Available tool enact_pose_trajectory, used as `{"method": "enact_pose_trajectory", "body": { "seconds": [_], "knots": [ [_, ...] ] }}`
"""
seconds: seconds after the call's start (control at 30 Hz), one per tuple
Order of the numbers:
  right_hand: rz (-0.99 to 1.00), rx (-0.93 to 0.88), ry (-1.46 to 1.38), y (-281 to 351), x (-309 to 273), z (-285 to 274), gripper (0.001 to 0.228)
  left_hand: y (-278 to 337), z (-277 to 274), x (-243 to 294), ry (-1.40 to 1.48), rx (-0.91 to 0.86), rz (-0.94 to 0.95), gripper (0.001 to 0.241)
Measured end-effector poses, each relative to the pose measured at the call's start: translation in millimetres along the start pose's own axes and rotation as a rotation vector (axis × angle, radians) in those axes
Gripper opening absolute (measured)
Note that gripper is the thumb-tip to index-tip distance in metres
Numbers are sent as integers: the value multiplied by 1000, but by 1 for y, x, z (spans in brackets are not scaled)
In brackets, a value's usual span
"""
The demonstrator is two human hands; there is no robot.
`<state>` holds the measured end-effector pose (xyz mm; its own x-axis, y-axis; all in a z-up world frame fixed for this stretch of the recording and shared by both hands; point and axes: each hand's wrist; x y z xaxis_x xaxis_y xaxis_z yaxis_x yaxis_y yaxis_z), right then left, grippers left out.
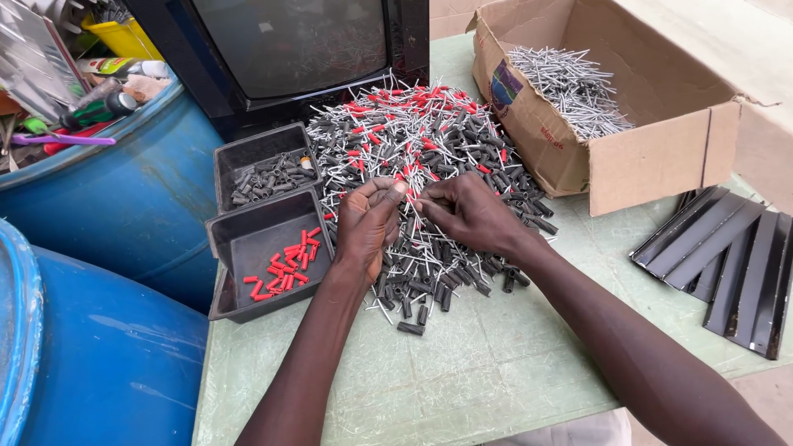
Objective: Assembling wall plugs by manually inserting metal nails into red plastic sleeves
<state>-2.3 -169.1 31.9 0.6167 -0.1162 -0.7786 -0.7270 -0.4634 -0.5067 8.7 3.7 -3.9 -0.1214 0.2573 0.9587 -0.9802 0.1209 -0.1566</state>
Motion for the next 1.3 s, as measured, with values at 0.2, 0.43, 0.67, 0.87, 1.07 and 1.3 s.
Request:
{"method": "enact_pose_trajectory", "body": {
  "seconds": [0.2,0.43,0.67,0.87,1.07,1.3],
  "knots": [
    [205,-171,-345,7,-20,-3,27,1,-9,10,40,141,6,11],
    [44,19,-151,6,-23,2,50,2,-8,16,-12,142,62,9],
    [176,-77,-317,8,3,9,16,5,2,15,-142,111,203,9],
    [160,-29,-189,5,1,6,19,-6,-23,25,98,175,119,6],
    [78,193,322,8,23,-1,22,-9,-20,16,223,124,-34,19],
    [109,62,635,-6,22,11,23,-6,-12,4,51,93,-30,18]
  ]
}}
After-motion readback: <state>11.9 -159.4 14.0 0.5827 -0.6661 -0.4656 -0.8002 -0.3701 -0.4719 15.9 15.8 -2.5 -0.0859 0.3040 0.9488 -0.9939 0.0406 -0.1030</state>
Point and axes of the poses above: each hand's wrist, its own y-axis away from the middle knuckle, its own z-axis out of the palm, x = y × z, and after that the axes turned 11 degrees about -y, right-handed
